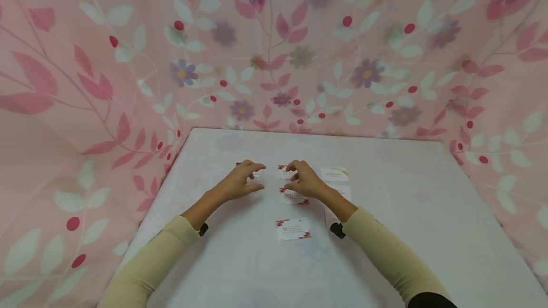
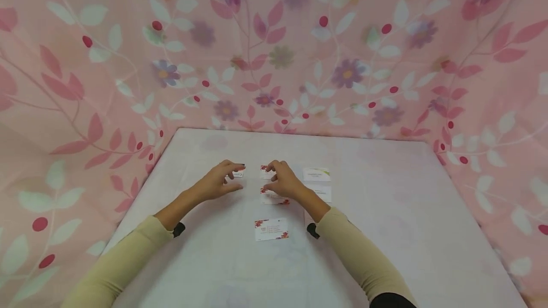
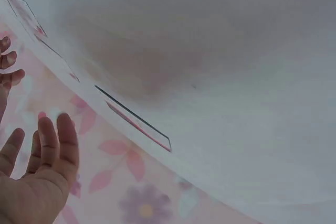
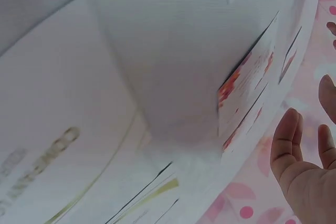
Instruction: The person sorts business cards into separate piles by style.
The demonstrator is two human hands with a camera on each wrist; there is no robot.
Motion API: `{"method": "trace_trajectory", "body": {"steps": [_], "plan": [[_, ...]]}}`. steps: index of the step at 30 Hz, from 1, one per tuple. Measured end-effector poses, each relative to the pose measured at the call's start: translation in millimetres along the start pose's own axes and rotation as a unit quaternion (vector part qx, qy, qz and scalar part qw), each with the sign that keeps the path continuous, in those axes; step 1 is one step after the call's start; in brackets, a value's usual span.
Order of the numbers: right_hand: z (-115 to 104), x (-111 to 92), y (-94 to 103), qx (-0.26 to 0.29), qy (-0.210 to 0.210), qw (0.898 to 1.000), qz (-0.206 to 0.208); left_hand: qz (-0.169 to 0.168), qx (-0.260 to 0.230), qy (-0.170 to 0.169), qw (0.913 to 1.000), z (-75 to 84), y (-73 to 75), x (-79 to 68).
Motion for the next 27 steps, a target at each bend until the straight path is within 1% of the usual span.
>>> {"method": "trace_trajectory", "body": {"steps": [3, 10, 13, 17, 22, 25, 27], "plan": [[4, -6, 4.5, -0.005, -0.003, 1.000, 0.008, -0.008, -0.015, 0.008, 0.9998, 3.8, -3.3, 7.8], [18, -15, 9.4, -0.003, -0.020, 0.999, 0.029, -0.028, -0.030, 0.025, 0.9988, 10.7, -16.4, 36.3], [24, -17, 10.4, 0.000, -0.035, 0.999, 0.035, -0.040, -0.024, 0.030, 0.9985, 13.8, -23.5, 48.8], [33, -17, 11.3, 0.006, -0.054, 0.998, 0.044, -0.053, -0.012, 0.042, 0.9976, 11.9, -32.6, 64.3], [39, -15, 11.7, 0.008, -0.065, 0.997, 0.050, -0.051, -0.007, 0.065, 0.9965, 7.0, -41.2, 73.1], [37, -10, 14.5, -0.013, -0.060, 0.997, 0.051, -0.047, -0.010, 0.080, 0.9956, 5.1, -41.9, 74.7], [36, -6, 18.1, -0.021, -0.066, 0.996, 0.054, -0.045, -0.013, 0.093, 0.9946, 3.6, -40.1, 76.7]]}}
Point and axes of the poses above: each hand's wrist, its own x-axis towards the middle knuckle, its own y-axis out of the back of the hand, z = x × y, the point moved 7 cm from there along x, towards the middle knuckle, and after that the axes turned 13 degrees about -z, right-handed, at the moved point
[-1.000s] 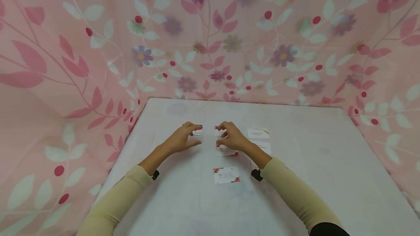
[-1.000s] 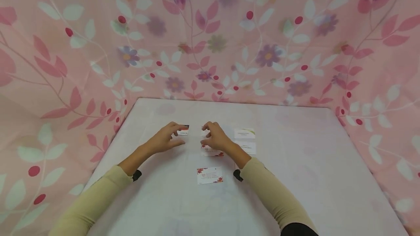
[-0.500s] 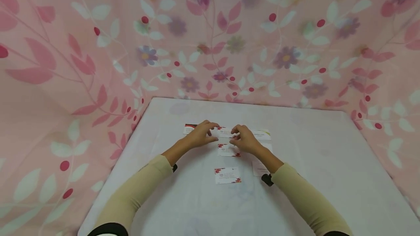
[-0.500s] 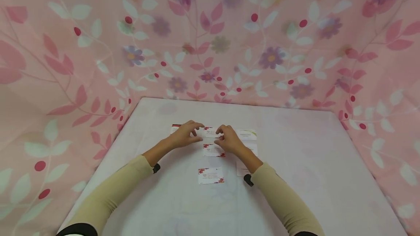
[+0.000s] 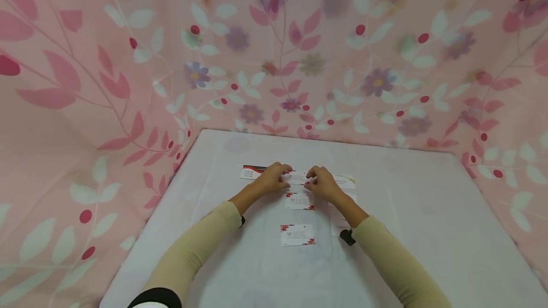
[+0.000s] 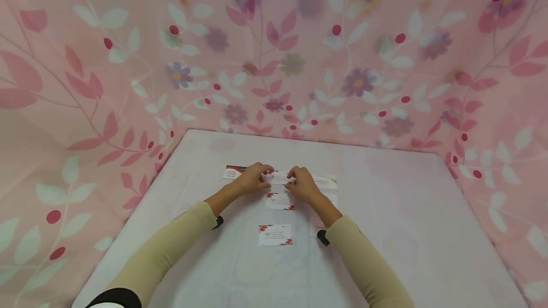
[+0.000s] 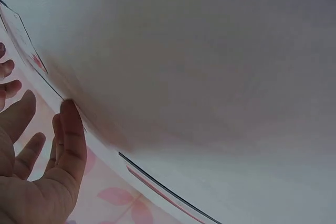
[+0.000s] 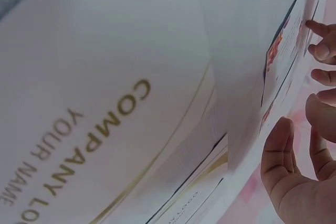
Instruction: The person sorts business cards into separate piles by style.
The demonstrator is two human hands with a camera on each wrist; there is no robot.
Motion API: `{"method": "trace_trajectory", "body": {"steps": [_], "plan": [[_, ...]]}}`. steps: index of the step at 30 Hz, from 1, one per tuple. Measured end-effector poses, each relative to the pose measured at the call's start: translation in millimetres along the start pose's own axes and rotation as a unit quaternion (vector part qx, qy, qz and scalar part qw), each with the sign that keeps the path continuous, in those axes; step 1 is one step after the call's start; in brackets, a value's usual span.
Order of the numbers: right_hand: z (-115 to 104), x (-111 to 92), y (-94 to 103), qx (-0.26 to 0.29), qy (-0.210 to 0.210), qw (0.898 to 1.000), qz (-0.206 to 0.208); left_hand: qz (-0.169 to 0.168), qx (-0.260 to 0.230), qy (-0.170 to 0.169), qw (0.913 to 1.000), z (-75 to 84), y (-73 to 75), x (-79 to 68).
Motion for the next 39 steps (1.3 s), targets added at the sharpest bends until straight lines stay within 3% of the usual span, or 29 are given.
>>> {"method": "trace_trajectory", "body": {"steps": [11, 19, 24, 39], "plan": [[8, 23, 5.4, 0.000, -0.023, 1.000, 0.010, 0.007, -0.013, 0.038, 0.9992, 5.2, 9.1, 16.3], [18, 27, -9.4, -0.038, -0.052, 0.998, -0.016, -0.016, -0.013, 0.057, 0.9982, -3.9, -10.4, 21.1], [16, 29, -10.4, -0.065, -0.050, 0.996, -0.020, -0.006, 0.003, 0.050, 0.9987, -3.2, -9.6, 22.7], [21, 35, -3.3, -0.058, -0.040, 0.998, -0.005, -0.024, 0.033, 0.030, 0.9987, -3.8, -5.6, 30.9]]}}
Point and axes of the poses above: each hand's wrist, its own x-axis towards the middle knuckle, its own y-axis out of the back of the hand, z = x × y, the point moved 7 cm from there along x, towards the middle knuckle, and after that the axes turned 13 degrees about -z, right-handed, at the moved point
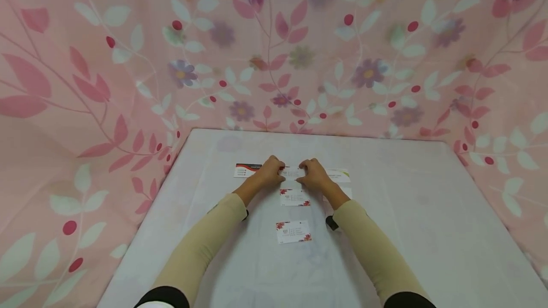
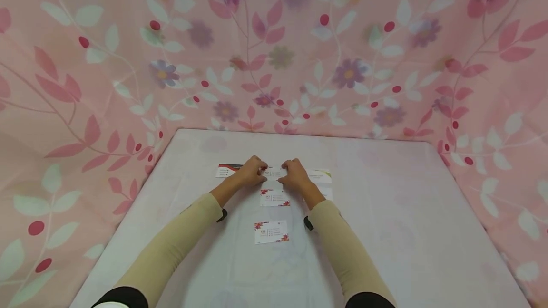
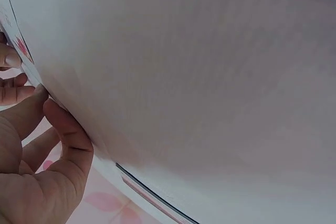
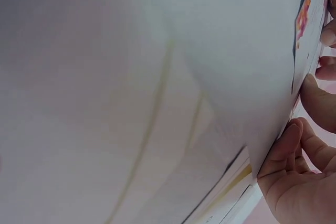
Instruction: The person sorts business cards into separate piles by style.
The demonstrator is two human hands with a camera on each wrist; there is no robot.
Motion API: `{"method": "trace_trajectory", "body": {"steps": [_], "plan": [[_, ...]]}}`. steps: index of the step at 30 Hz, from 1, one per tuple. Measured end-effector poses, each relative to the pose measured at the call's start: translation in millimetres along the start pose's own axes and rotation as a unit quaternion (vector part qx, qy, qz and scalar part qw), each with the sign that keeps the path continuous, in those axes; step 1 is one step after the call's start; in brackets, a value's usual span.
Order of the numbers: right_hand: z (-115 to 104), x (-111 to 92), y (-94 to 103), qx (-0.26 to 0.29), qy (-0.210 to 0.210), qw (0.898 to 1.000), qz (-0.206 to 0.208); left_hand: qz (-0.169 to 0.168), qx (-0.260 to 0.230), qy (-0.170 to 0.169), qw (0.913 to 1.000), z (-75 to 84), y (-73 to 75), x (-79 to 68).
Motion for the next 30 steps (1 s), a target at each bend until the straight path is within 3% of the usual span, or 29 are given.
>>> {"method": "trace_trajectory", "body": {"steps": [17, 30], "plan": [[6, -3, -0.2, 0.041, -0.041, 0.998, -0.010, -0.023, 0.008, 0.009, 0.9997, -1.5, -3.4, 3.5], [9, -3, -2.3, 0.065, -0.059, 0.996, -0.020, -0.020, -0.010, 0.012, 0.9997, -1.2, -2.6, 0.7]]}}
Point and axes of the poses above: each hand's wrist, its own x-axis towards the middle knuckle, its own y-axis out of the back of the hand, z = x × y, the point moved 7 cm from there along x, towards the middle knuckle, and after that the axes turned 13 degrees about -z, right-handed, at the moved point
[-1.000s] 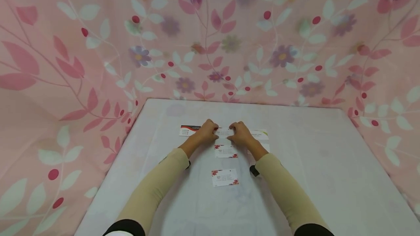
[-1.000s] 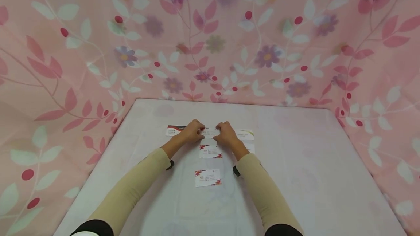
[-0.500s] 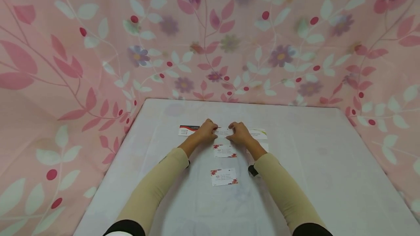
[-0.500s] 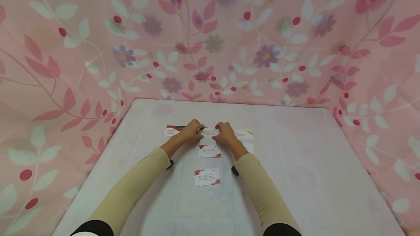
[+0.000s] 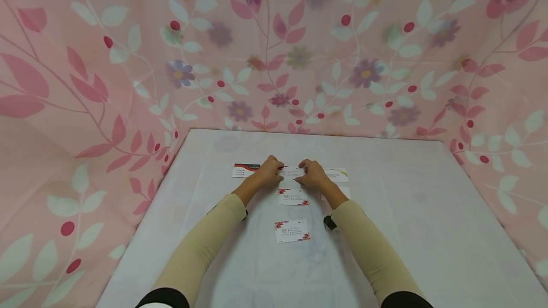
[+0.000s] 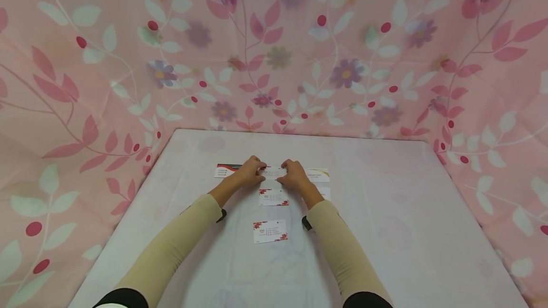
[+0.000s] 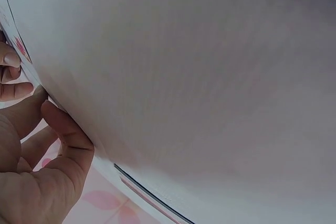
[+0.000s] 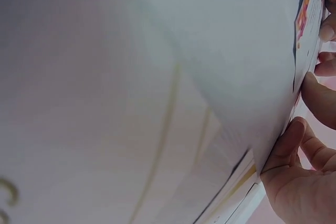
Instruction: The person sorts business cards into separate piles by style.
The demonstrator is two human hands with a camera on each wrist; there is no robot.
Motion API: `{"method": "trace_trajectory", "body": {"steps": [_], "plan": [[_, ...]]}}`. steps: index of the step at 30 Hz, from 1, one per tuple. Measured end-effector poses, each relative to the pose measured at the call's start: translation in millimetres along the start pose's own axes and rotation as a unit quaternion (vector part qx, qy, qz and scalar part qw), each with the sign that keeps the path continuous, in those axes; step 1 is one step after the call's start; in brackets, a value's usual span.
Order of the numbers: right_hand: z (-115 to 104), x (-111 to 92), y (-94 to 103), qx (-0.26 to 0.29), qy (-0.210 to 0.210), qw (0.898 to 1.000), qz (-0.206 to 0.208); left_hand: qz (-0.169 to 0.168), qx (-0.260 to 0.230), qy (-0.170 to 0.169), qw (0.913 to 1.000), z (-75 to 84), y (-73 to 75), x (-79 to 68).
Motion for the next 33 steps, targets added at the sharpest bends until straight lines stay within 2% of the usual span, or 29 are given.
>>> {"method": "trace_trajectory", "body": {"steps": [11, 16, 22, 28, 33], "plan": [[5, -1, 1.0, 0.023, 0.015, 1.000, 0.000, -0.007, -0.017, -0.001, 0.9998, 1.0, 0.9, -2.9], [7, -2, 2.3, 0.047, 0.020, 0.999, -0.013, 0.003, -0.040, -0.009, 0.9991, -0.9, 2.3, -4.1], [5, -4, 3.6, 0.035, 0.030, 0.999, -0.017, 0.014, -0.046, -0.015, 0.9987, -4.4, 1.2, -5.6], [-1, -16, 12.6, 0.021, 0.056, 0.998, -0.010, 0.028, -0.036, -0.046, 0.9979, 6.6, 8.9, -16.4], [-7, -27, 16.0, -0.004, 0.083, 0.996, -0.020, -0.002, -0.037, -0.062, 0.9974, 17.1, 5.5, -29.4]]}}
Point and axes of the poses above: each hand's wrist, its own x-axis towards the middle knuckle, its own y-axis out of the back of the hand, z = x × y, the point moved 7 cm from there along x, towards the middle knuckle, and after that the axes turned 13 degrees about -z, right-handed, at the moved point
